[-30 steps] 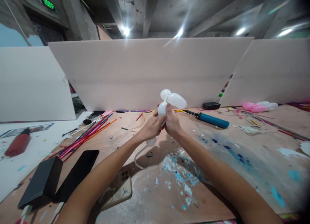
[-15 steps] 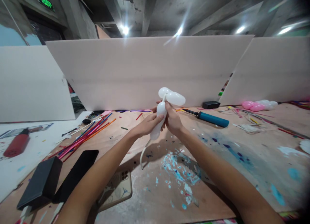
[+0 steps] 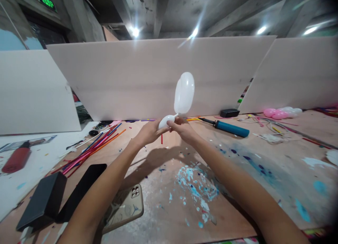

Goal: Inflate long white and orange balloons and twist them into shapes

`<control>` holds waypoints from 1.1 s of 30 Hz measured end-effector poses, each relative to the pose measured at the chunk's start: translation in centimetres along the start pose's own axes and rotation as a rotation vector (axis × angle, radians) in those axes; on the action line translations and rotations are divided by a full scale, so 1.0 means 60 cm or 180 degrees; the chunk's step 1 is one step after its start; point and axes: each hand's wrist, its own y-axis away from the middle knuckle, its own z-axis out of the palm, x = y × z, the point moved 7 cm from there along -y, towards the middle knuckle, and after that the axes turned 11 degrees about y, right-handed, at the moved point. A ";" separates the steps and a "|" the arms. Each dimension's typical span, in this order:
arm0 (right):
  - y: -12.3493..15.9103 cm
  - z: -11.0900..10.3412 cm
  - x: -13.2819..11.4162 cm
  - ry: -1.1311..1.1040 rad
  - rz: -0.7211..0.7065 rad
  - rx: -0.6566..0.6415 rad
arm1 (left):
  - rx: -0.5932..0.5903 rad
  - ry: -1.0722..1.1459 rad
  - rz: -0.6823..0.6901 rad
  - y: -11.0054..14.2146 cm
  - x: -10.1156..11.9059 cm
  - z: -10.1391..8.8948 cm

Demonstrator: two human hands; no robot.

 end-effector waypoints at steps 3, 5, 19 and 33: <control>0.000 -0.004 0.001 0.0090 -0.0034 0.0129 | -0.0136 -0.0350 -0.0045 0.000 0.001 0.007; 0.000 -0.007 0.001 0.0089 -0.0011 0.0232 | -0.0215 -0.0486 -0.0032 0.000 0.004 0.009; -0.022 0.002 0.048 -0.0369 0.0118 0.0178 | -0.0334 -0.0492 0.0135 -0.005 -0.009 0.023; -0.186 0.032 0.133 -0.0952 0.0796 0.0264 | 0.0603 0.0606 -0.0804 -0.064 -0.146 0.015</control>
